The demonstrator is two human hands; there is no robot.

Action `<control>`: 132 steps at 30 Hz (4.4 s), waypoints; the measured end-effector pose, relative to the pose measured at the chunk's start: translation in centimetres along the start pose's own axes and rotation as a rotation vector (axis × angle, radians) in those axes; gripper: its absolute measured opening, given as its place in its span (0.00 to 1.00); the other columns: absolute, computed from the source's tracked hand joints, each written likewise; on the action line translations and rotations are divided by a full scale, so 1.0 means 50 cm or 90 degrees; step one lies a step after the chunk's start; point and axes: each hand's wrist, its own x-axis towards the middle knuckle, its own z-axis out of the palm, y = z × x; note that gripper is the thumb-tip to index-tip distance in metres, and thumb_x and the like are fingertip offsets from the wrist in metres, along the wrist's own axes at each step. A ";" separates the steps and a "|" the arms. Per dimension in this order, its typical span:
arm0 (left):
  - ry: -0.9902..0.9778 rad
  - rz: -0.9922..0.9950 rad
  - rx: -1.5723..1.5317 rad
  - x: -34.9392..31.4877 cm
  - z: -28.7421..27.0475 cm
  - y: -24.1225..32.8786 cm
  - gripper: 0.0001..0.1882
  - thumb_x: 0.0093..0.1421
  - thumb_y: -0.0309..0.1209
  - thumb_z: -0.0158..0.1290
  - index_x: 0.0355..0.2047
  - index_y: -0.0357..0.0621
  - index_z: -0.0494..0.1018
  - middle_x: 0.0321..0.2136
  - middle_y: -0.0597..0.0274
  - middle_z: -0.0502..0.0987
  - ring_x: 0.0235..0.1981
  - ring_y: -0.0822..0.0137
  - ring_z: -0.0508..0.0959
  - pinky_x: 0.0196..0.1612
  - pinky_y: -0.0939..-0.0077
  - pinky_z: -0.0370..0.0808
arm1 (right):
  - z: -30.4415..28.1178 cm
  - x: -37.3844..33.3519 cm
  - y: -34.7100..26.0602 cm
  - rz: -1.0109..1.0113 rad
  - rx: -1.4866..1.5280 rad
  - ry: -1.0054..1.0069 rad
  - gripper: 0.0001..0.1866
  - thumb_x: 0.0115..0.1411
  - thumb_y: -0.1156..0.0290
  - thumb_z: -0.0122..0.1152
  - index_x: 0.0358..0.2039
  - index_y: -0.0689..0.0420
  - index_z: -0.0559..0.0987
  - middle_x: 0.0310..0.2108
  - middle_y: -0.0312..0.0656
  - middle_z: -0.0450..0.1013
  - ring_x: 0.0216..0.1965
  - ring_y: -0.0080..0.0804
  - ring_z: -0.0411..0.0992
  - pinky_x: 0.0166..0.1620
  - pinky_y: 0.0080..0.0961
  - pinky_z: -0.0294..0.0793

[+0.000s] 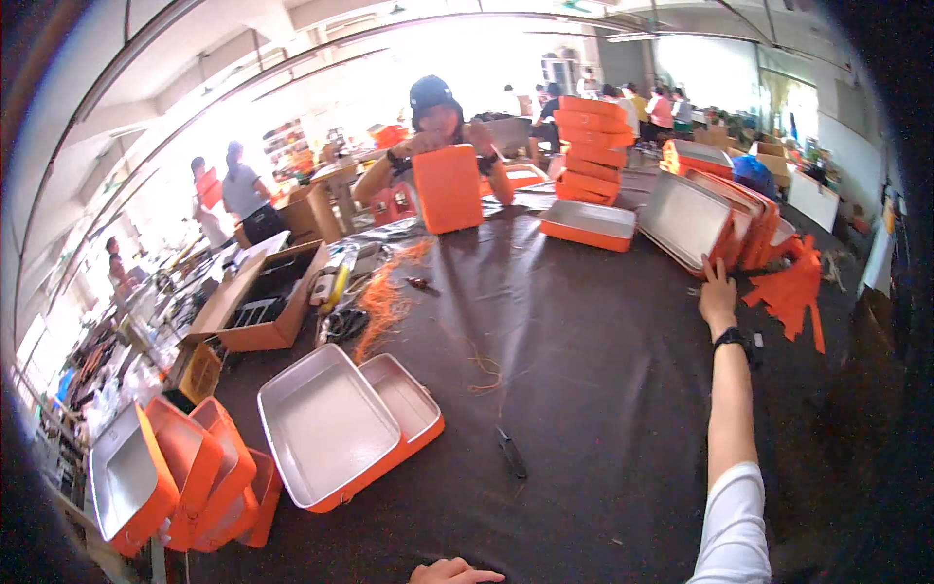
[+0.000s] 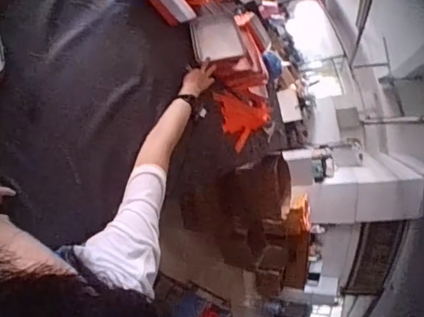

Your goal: Trim and inspect orange assembled containers or components using small snips/clippers.

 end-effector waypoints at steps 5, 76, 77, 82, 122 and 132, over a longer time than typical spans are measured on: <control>-0.035 -0.002 0.021 0.029 0.002 0.013 0.24 0.61 0.47 0.60 0.56 0.54 0.76 0.38 0.60 0.71 0.45 0.56 0.71 0.50 0.55 0.60 | 0.101 0.048 0.032 -0.091 -0.152 0.041 0.18 0.63 0.72 0.55 0.51 0.53 0.85 0.75 0.32 0.53 0.77 0.40 0.42 0.69 0.51 0.59; 0.540 0.181 0.231 -0.021 -0.044 0.008 0.37 0.54 0.24 0.64 0.65 0.44 0.66 0.63 0.47 0.62 0.64 0.45 0.64 0.65 0.53 0.67 | -0.629 -0.651 -0.517 -0.246 0.729 0.264 0.16 0.46 0.81 0.63 0.37 0.53 0.83 0.36 0.39 0.78 0.39 0.44 0.75 0.43 0.38 0.76; 0.522 0.192 0.281 -0.019 -0.048 0.016 0.39 0.53 0.24 0.64 0.66 0.45 0.65 0.63 0.46 0.62 0.65 0.44 0.63 0.67 0.53 0.66 | -0.630 -0.655 -0.522 -0.256 0.729 0.275 0.17 0.45 0.81 0.62 0.37 0.53 0.83 0.35 0.38 0.78 0.39 0.44 0.76 0.42 0.38 0.77; 0.420 0.144 0.261 -0.008 -0.026 -0.037 0.45 0.51 0.26 0.66 0.69 0.42 0.60 0.67 0.43 0.58 0.68 0.41 0.58 0.71 0.49 0.59 | -0.633 -0.655 -0.527 -0.244 0.728 0.252 0.16 0.44 0.81 0.61 0.36 0.53 0.83 0.34 0.38 0.78 0.38 0.44 0.76 0.43 0.37 0.78; 0.336 0.107 0.162 0.000 -0.034 -0.035 0.46 0.52 0.27 0.66 0.69 0.38 0.57 0.67 0.36 0.58 0.68 0.38 0.63 0.67 0.54 0.67 | -0.683 -0.661 -0.488 -0.341 0.839 0.354 0.09 0.50 0.79 0.68 0.33 0.52 0.83 0.30 0.37 0.79 0.33 0.38 0.78 0.37 0.34 0.77; 0.343 0.107 0.134 0.003 -0.031 -0.043 0.40 0.56 0.26 0.61 0.67 0.35 0.58 0.62 0.34 0.65 0.62 0.35 0.69 0.64 0.54 0.70 | -0.670 -0.672 -0.505 -0.415 0.800 0.019 0.12 0.52 0.75 0.66 0.38 0.54 0.83 0.34 0.42 0.79 0.35 0.46 0.81 0.39 0.38 0.81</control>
